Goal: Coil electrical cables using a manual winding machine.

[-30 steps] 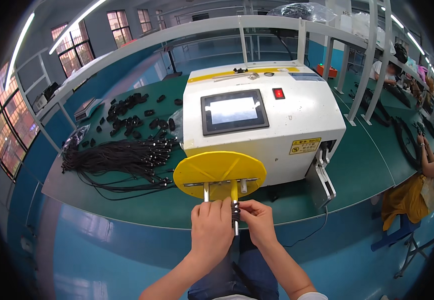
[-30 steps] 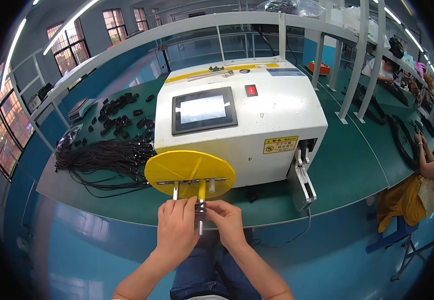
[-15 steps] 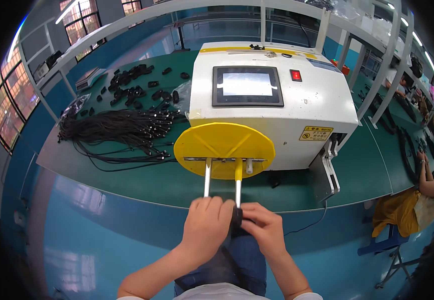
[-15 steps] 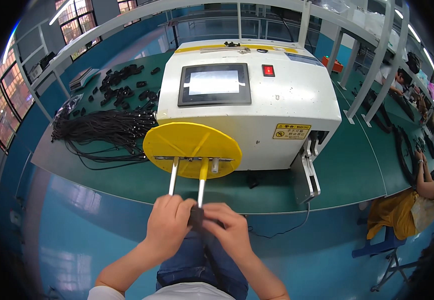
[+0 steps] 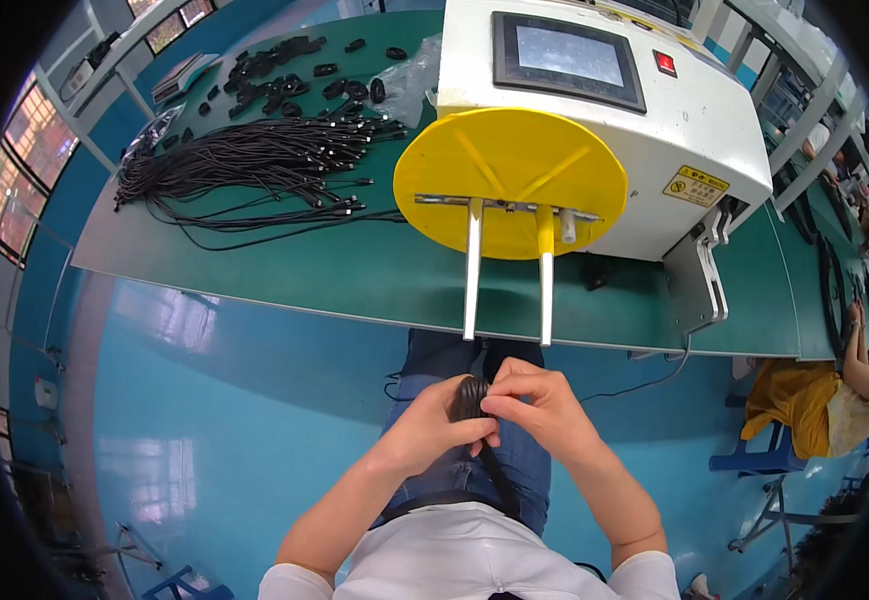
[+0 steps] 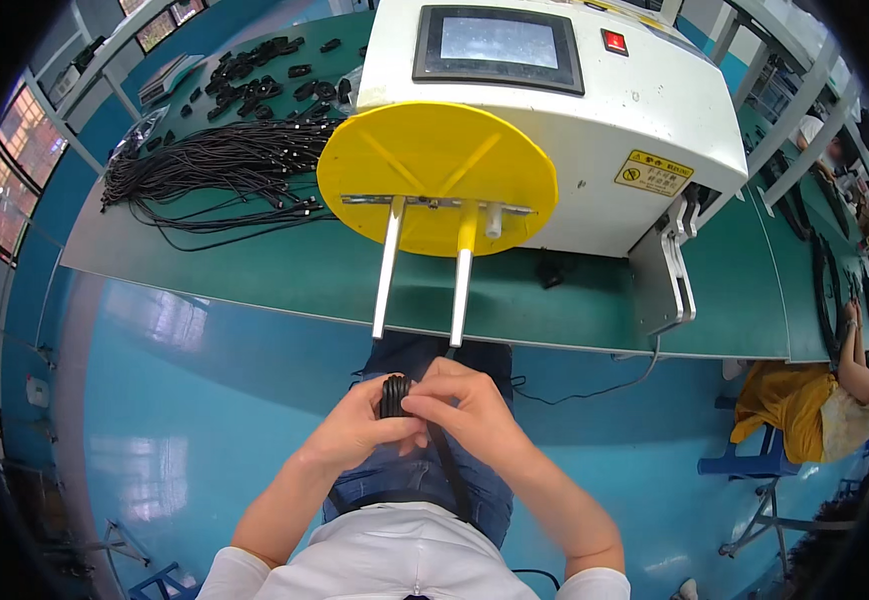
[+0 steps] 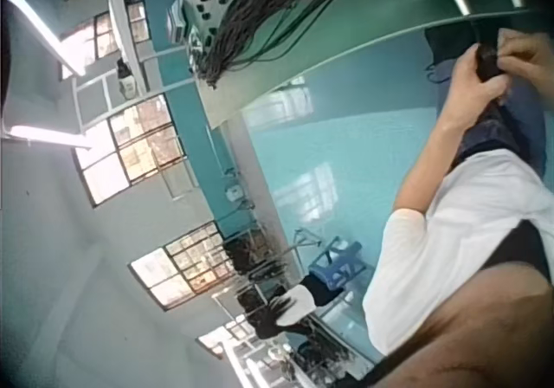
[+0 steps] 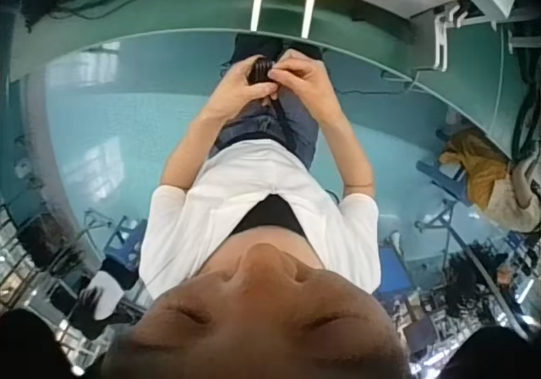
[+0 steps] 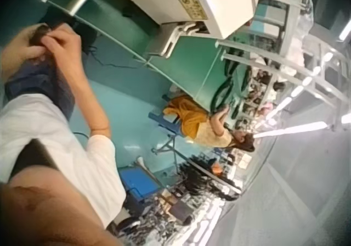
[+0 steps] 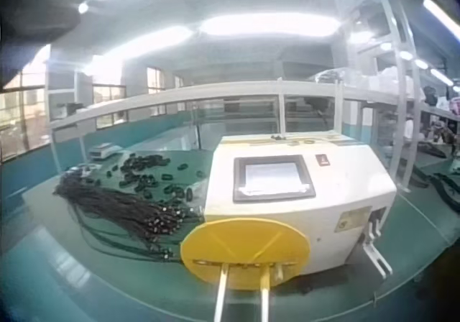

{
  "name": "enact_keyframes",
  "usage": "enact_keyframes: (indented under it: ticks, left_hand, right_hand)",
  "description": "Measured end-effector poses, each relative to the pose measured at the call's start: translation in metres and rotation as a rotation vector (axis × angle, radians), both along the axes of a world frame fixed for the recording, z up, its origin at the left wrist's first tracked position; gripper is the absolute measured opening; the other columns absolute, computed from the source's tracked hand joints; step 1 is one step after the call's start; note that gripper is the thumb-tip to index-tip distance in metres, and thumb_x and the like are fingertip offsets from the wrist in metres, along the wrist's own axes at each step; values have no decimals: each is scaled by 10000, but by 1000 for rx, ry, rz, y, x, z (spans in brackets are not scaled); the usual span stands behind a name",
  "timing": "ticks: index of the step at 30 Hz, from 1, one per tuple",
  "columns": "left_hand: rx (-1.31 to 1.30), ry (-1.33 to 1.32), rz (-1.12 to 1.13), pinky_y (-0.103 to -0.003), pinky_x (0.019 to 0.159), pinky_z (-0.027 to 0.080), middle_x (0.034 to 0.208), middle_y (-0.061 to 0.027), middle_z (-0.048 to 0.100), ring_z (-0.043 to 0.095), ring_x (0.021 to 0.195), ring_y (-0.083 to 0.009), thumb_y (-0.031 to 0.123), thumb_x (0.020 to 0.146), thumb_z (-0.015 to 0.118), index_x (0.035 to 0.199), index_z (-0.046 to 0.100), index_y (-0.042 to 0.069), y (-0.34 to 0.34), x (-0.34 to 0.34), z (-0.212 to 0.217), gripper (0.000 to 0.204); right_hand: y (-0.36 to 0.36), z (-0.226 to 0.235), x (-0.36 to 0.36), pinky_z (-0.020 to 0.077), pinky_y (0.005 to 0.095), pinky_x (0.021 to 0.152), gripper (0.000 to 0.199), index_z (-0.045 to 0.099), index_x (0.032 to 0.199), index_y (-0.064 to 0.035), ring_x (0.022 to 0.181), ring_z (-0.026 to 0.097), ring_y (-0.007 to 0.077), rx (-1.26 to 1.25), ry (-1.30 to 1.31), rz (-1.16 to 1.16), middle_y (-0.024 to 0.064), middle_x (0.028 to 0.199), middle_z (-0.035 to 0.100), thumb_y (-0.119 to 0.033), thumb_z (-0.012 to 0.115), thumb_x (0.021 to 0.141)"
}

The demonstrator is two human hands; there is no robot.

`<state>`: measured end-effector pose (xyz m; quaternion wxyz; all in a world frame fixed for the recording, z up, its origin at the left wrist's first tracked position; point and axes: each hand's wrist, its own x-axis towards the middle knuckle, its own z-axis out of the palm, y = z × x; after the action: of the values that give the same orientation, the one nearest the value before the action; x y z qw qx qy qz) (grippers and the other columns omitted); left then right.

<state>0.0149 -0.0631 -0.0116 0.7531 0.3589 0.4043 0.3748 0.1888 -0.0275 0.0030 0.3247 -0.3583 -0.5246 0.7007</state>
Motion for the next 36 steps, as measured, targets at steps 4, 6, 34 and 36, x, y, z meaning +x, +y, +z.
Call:
enact_keyframes:
  ticks: [4,6,34,36]
  left_hand:
    - [-138,-211,-65,-282,596,491,814,-69,591,598,700,-164,136,815,665,919,546,24,1,-6,-6,193]
    - [-211,-423,-107,-292,601,493,847,-74,585,601,728,-165,125,851,622,912,540,26,4,-9,-17,143]
    - [279,381,-3,-261,662,464,751,-50,584,554,688,-121,116,719,727,894,578,-4,9,4,-47,260]
    - [292,373,-1,-252,633,460,741,-43,573,553,667,-109,82,722,714,908,578,-3,11,6,-48,245]
  right_hand:
    - [5,2,-5,446,247,641,84,686,833,44,728,529,122,-24,-22,63,49,809,521,-29,645,828]
    - [8,0,-7,446,241,643,86,692,842,38,741,528,120,-1,-31,86,48,824,518,-36,648,828]
    - [119,-81,98,468,340,651,103,627,850,-42,728,575,262,1009,-1161,-866,112,874,545,20,622,769]
    - [128,-81,101,468,340,650,97,624,849,-47,732,572,272,1010,-1190,-813,117,884,544,8,625,769]
